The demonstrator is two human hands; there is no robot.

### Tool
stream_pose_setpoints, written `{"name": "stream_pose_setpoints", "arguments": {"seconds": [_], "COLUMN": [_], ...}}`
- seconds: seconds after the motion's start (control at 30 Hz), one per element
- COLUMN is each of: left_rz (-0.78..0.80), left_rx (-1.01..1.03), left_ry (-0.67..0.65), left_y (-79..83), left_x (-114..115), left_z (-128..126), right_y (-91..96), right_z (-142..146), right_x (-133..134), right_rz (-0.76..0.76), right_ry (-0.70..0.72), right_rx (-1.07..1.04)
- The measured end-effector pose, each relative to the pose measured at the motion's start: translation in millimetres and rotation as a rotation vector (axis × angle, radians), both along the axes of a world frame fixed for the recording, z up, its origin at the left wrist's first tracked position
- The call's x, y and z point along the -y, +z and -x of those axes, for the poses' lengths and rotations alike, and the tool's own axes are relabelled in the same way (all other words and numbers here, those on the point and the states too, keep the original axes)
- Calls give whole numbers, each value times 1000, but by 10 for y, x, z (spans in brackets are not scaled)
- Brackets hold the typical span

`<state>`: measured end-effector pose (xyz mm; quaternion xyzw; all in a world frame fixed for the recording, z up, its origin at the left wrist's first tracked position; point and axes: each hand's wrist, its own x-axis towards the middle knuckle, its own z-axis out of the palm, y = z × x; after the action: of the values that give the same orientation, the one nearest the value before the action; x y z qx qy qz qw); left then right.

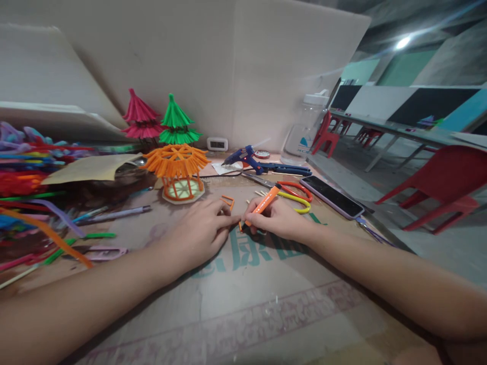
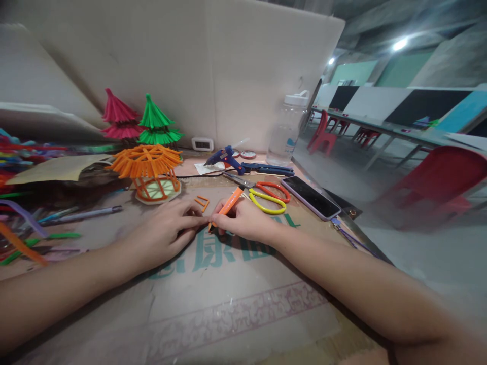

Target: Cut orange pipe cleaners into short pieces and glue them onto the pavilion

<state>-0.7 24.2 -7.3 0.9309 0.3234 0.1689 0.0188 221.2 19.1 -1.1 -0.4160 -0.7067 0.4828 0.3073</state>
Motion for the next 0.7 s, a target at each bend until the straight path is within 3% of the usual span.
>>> {"name": "stream_pose_setpoints", "arguments": {"seconds": [0.17, 0.57, 0.7], "left_rz": [-1, -6, -22], "left_rx": [11, 0, -11], "left_ry": [-3, -1, -3], "left_y": [-5, -9, -5], "left_x": [0, -6, -2], "left_z": [-1, 5, 6], "right_y": [3, -18, -29], "right_z": [0, -14, -5], "right_x": [3, 1, -7], "right_rz": [1, -10, -26], "right_ry": [-53, 8, -46], "right_rx": [13, 16, 19]}}
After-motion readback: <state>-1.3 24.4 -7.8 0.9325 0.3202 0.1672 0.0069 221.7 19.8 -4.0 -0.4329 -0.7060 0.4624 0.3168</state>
